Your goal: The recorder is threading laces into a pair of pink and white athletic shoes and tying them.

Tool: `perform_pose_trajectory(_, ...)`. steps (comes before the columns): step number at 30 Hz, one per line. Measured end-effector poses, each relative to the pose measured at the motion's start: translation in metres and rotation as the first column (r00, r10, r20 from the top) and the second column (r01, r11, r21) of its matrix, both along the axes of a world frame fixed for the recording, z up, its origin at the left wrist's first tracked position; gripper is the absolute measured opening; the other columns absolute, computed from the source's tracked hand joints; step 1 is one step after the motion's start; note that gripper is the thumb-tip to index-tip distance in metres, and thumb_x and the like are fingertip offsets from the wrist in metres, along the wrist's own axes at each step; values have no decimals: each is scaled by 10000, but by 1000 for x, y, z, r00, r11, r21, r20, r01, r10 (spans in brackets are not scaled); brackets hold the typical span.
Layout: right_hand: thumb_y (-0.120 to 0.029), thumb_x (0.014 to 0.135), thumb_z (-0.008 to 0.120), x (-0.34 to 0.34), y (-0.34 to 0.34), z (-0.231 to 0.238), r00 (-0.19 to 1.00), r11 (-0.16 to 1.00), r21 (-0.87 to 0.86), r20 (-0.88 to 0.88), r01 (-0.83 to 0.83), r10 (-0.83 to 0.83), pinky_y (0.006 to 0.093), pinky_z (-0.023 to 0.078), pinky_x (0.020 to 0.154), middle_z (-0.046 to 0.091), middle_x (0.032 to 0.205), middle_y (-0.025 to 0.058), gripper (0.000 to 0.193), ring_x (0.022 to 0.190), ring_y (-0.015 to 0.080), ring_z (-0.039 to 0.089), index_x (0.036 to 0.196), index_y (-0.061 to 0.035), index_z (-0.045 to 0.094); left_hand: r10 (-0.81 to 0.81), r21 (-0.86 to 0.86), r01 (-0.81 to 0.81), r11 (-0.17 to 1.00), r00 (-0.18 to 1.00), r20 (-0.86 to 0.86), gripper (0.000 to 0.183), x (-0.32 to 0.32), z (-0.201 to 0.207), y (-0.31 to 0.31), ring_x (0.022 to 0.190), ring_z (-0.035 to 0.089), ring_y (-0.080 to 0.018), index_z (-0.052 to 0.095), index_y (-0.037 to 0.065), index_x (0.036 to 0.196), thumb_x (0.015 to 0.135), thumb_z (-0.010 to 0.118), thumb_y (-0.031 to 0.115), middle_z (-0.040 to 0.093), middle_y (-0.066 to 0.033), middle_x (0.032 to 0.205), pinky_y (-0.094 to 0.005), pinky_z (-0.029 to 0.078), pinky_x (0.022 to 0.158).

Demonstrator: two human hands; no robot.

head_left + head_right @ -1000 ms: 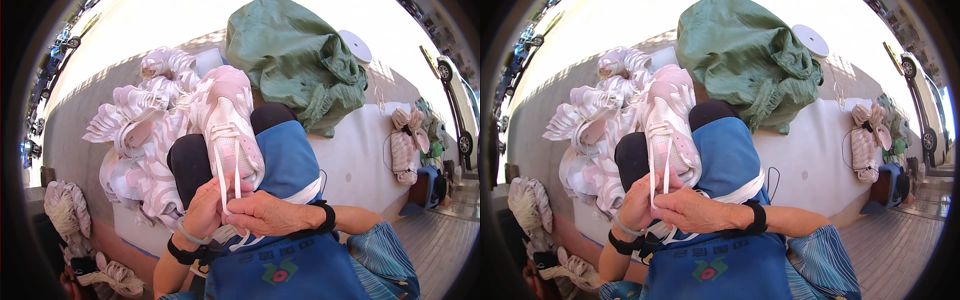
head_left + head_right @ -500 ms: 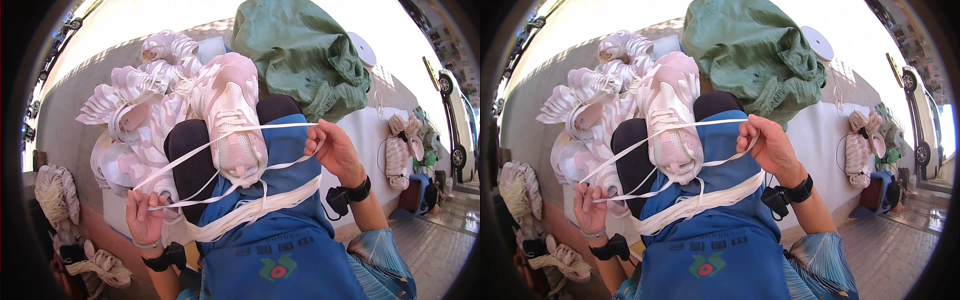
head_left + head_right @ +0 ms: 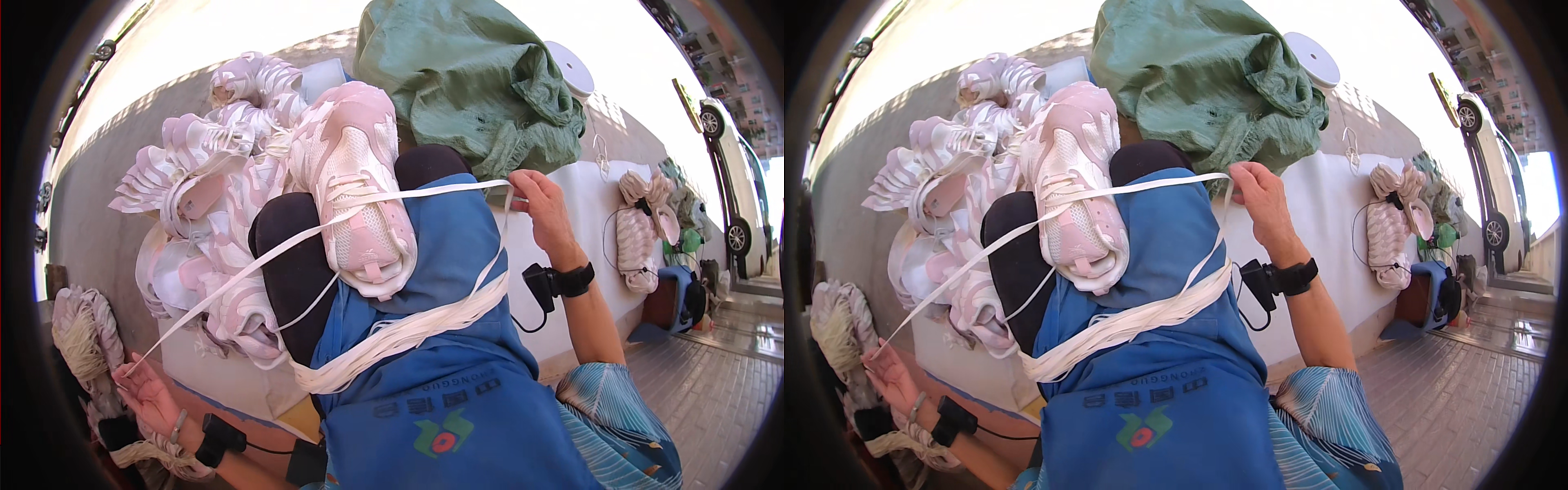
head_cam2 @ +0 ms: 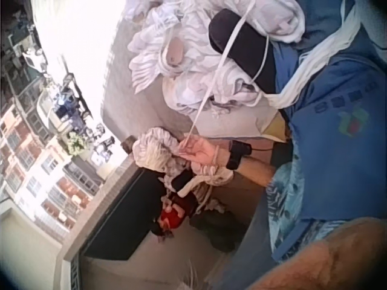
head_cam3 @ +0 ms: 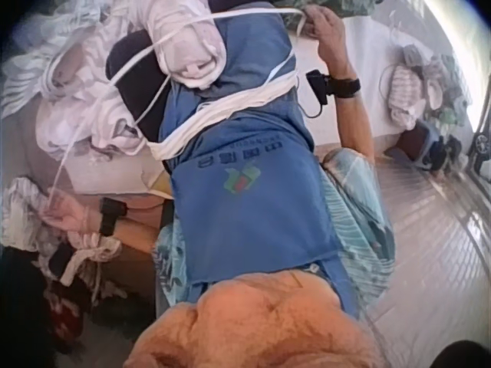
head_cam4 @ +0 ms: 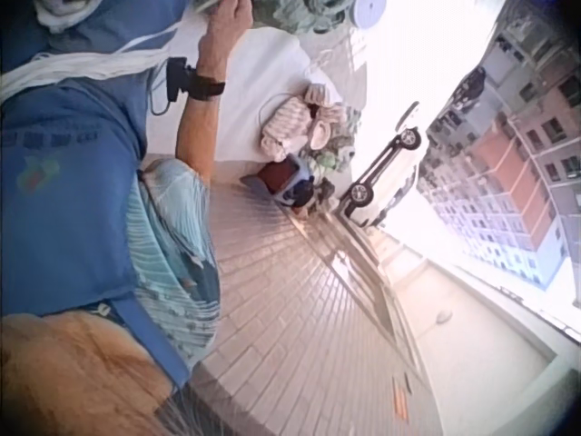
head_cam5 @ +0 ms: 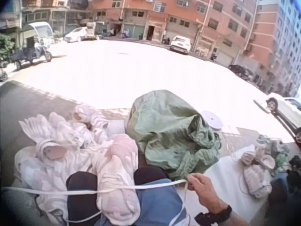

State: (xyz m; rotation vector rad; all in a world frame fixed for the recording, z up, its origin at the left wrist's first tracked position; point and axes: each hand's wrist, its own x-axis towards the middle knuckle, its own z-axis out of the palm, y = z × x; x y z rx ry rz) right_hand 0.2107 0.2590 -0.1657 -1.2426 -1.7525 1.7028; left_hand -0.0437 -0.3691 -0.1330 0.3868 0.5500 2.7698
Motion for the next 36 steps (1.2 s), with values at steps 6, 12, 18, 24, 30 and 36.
perform_pose_trajectory(6, -63, 837, 594, 6, -36, 67, 827, 779, 290, 99, -556, 554, 267, 468, 675, 646, 864, 61, 178, 773, 124, 580, 994, -1, 649, 21, -22, -20, 1000, 998, 63, 314, -32, 21, -14, 1059, 493, -256, 416, -76, 1256, 982, 444, 75, 497, -133, 1201, -387, 410, 975)
perform_pose_trajectory(12, -62, 788, 651, 6, -92, 63, 322, 207, 387, 259, -899, 911, 341, 497, 606, 549, 885, 81, 111, 721, 238, 602, 892, -24, 646, 160, -148, -150, 978, 985, 58, 409, -35, 46, 4, 1013, 500, -213, 346, -73, 1351, 961, 447, -6, 493, -121, 1104, -308, 458, 893)
perform_pose_trajectory(18, -107, 814, 634, 0, -110, 46, 54, -121, 350, 453, -929, 890, 371, 511, 596, 526, 918, 105, 118, 679, 274, 598, 798, -2, 581, -77, -732, 26, 681, 996, -36, 589, 26, 42, 169, 798, 549, -102, 313, -35, 1415, 885, 568, -32, 550, -42, 968, -233, 489, 785)
perform_pose_trajectory(24, -112, 838, 599, 0, -111, 49, 101, -65, 397, 382, -916, 919, 378, 512, 586, 528, 914, 123, 139, 662, 290, 600, 787, 15, 574, -372, -904, 210, 372, 926, 62, 211, 44, 33, 265, 684, 536, -63, 580, -8, 1113, 928, 544, 86, 606, -9, 894, -181, 446, 625)
perform_pose_trajectory(30, -103, 842, 612, 2, -109, 47, 50, -88, 303, 420, -949, 906, 377, 511, 634, 549, 890, 114, 103, 718, 301, 607, 826, -4, 589, -506, -997, -20, 78, 861, -57, 205, 37, 13, 304, 522, 443, 1, 579, 36, 993, 990, 468, 208, 578, 2, 796, -151, 353, 454)
perform_pose_trajectory(36, -69, 841, 603, -11, -90, 56, 298, 223, 332, 197, -917, 934, 385, 489, 669, 575, 821, 128, 74, 759, 319, 607, 893, -17, 610, -660, -996, -69, -57, 751, -14, 170, 37, 18, 319, 665, 568, -194, 505, -2, 919, 961, 470, 159, 560, -97, 697, -316, 449, 638)
